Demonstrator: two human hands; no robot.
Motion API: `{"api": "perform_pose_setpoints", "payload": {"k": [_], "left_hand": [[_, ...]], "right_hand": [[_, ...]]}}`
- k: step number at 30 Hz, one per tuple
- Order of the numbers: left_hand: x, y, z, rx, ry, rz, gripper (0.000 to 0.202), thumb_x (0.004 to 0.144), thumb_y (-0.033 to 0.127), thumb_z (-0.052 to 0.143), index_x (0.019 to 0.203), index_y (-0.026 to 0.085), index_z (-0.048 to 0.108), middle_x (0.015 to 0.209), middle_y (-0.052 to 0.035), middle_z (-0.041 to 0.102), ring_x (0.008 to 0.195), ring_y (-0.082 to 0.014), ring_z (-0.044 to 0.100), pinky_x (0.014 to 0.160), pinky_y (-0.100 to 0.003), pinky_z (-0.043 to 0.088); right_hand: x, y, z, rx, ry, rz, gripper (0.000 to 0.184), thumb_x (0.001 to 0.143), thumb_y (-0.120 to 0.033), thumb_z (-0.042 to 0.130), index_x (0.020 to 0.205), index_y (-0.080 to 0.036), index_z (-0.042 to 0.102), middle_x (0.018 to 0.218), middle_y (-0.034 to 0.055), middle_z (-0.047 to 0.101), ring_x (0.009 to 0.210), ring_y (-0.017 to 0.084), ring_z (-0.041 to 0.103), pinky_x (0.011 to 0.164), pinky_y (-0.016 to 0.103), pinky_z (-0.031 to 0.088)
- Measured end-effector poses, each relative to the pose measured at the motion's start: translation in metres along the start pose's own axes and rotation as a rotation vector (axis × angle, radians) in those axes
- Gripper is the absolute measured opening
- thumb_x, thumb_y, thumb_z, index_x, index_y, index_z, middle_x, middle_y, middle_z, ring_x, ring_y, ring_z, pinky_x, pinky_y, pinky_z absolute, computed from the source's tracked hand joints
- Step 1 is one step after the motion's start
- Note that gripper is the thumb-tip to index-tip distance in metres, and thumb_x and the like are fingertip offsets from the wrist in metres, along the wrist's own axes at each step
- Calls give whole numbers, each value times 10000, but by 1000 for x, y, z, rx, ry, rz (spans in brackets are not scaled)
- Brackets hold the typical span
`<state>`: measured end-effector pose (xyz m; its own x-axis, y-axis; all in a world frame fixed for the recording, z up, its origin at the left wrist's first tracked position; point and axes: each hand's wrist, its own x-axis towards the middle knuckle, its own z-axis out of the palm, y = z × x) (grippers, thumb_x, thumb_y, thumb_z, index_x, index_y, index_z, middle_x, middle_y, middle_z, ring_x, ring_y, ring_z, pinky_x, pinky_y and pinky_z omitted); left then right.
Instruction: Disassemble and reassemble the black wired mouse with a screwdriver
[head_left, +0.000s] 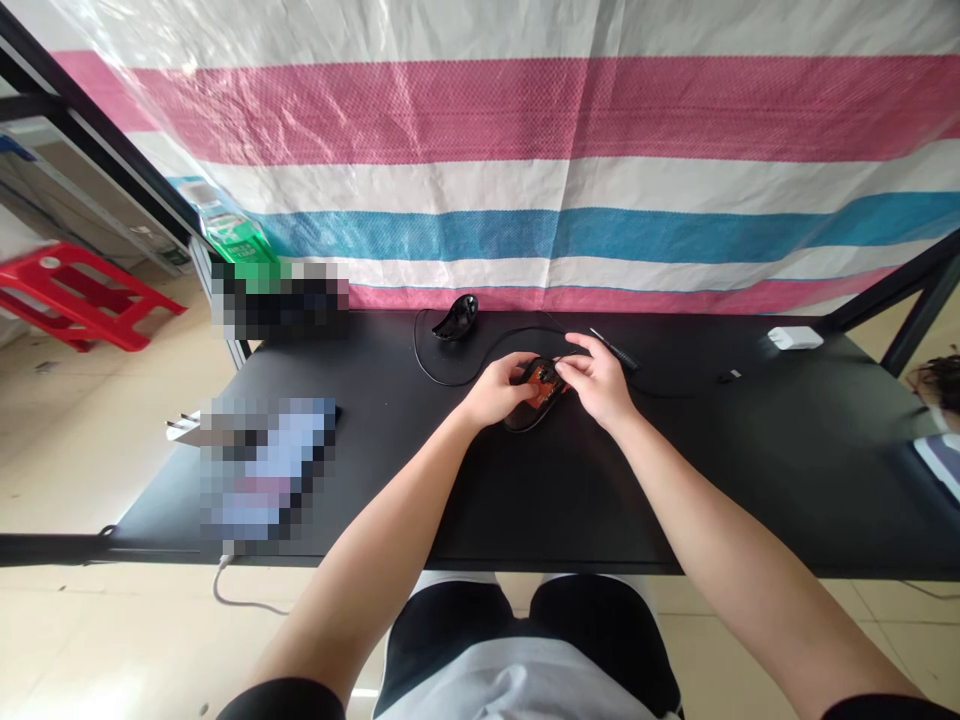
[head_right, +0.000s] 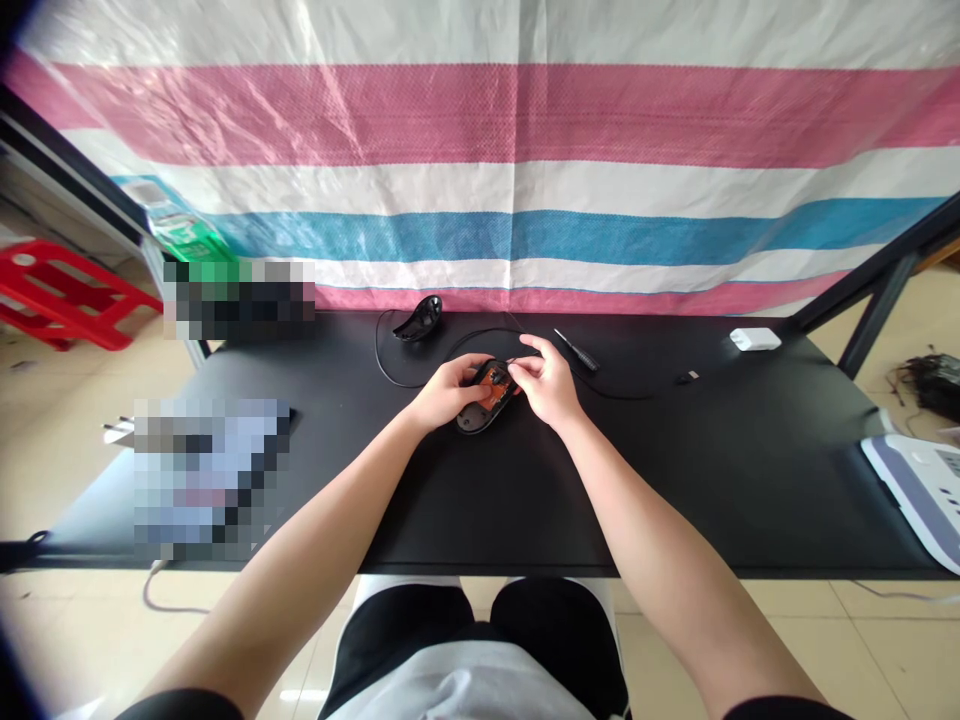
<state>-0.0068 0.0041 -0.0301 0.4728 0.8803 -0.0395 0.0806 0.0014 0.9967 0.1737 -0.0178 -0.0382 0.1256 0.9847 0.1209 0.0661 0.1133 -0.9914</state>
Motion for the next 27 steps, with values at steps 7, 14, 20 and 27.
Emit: {"api": "perform_pose_setpoints", "payload": {"k": [7,14,20,27], "left_hand": [[0,2,7,-124,30,-37,393,647,96,689,1038,113,656,866,-61,730,761,-175,681,750,-318,544],[2,4,9,-276,142,-80,306,616,74,688,892,141,574,782,-23,698,709,-160,678,723,-327,556],[2,3,13,-369,281,-135,307,589,75,666,825,176,496,718,25,648,605,-117,630,620,-265,520],[0,7,13,-405,264,-164,300,576,69,652,810,174,496,685,17,638,590,-124,624,552,-232,489]], "right_hand": [[-1,2,1,-82,41,-63,452,732,-425,693,1115,-213,580,812,55,735,664,218,690,570,367,589],[-7,5,3,-173,55,-152,512,797,-440,640,1239,-208,529,1021,111,742,797,240,723,659,384,604],[-14,-1,7,-404,-104,-259,459,821,-402,619,1233,-201,594,1064,108,733,819,238,708,684,382,592],[-17,-6,7,-497,-184,-326,591,798,-388,661,1338,-176,550,1116,123,715,821,238,703,772,418,604]]}}
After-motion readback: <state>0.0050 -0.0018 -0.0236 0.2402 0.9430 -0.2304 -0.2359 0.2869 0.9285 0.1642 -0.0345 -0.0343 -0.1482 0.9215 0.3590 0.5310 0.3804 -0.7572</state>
